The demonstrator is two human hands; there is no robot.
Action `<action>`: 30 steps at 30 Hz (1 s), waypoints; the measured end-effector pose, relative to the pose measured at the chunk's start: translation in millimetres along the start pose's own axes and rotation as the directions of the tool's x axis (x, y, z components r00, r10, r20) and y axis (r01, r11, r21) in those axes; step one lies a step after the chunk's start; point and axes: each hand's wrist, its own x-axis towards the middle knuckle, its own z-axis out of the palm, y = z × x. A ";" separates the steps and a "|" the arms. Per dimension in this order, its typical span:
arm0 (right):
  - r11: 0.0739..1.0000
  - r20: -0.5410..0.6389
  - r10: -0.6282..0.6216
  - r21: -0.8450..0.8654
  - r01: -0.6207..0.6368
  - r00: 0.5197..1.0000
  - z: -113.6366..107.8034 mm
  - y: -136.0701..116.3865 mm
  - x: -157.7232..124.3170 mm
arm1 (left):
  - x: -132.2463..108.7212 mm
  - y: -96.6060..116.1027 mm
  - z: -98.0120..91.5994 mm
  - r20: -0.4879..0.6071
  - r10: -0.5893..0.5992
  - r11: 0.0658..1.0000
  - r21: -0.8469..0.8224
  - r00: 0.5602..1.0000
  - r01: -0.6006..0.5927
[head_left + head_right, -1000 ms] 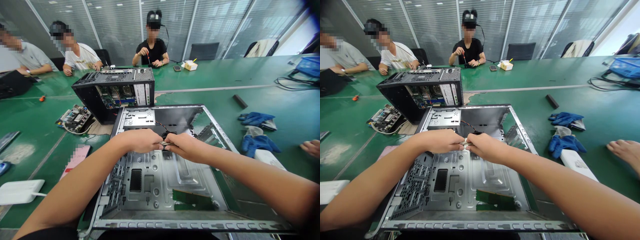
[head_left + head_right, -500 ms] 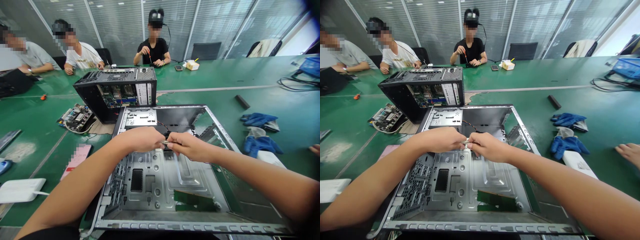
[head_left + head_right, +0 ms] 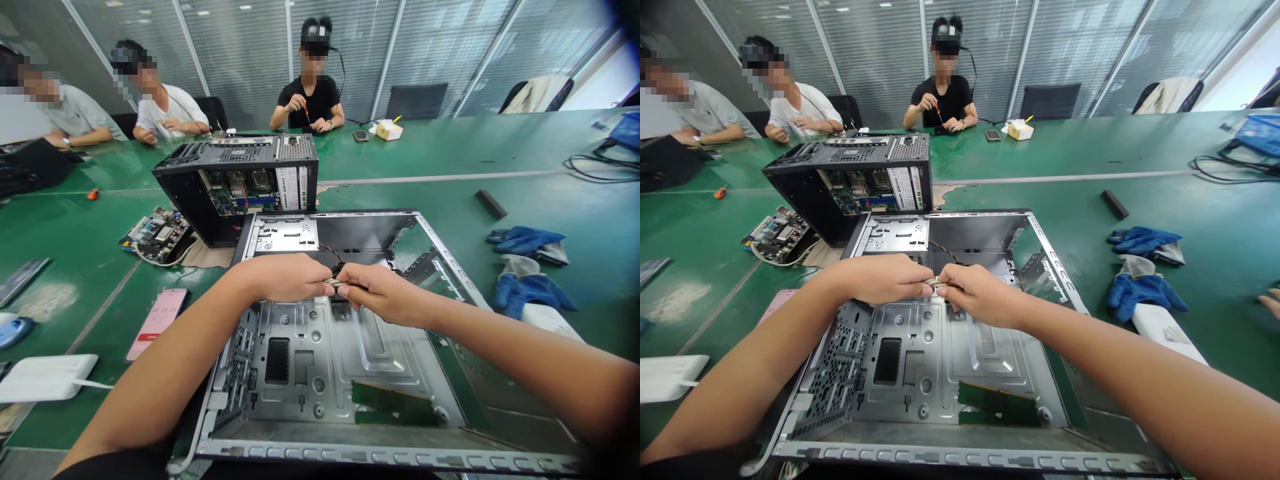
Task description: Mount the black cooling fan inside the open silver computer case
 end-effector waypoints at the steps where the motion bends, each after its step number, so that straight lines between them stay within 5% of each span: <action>1: 1.000 0.000 -0.004 -0.006 0.004 1.000 -0.1 -0.8 0.0 | -0.4 -0.1 0.0 0.001 -0.001 1.000 -0.001 1.000 0.001; 16: 0.999 0.047 0.021 0.038 -0.022 0.999 -4.1 -6.6 -3.3 | 0.7 8.0 5.7 -0.031 -0.054 0.996 0.067 0.998 0.056; 30: 0.973 0.039 0.036 -0.228 -0.026 0.999 -12.3 -15.5 -6.1 | -14.7 27.0 -0.6 -0.033 -0.177 0.974 0.136 0.984 0.179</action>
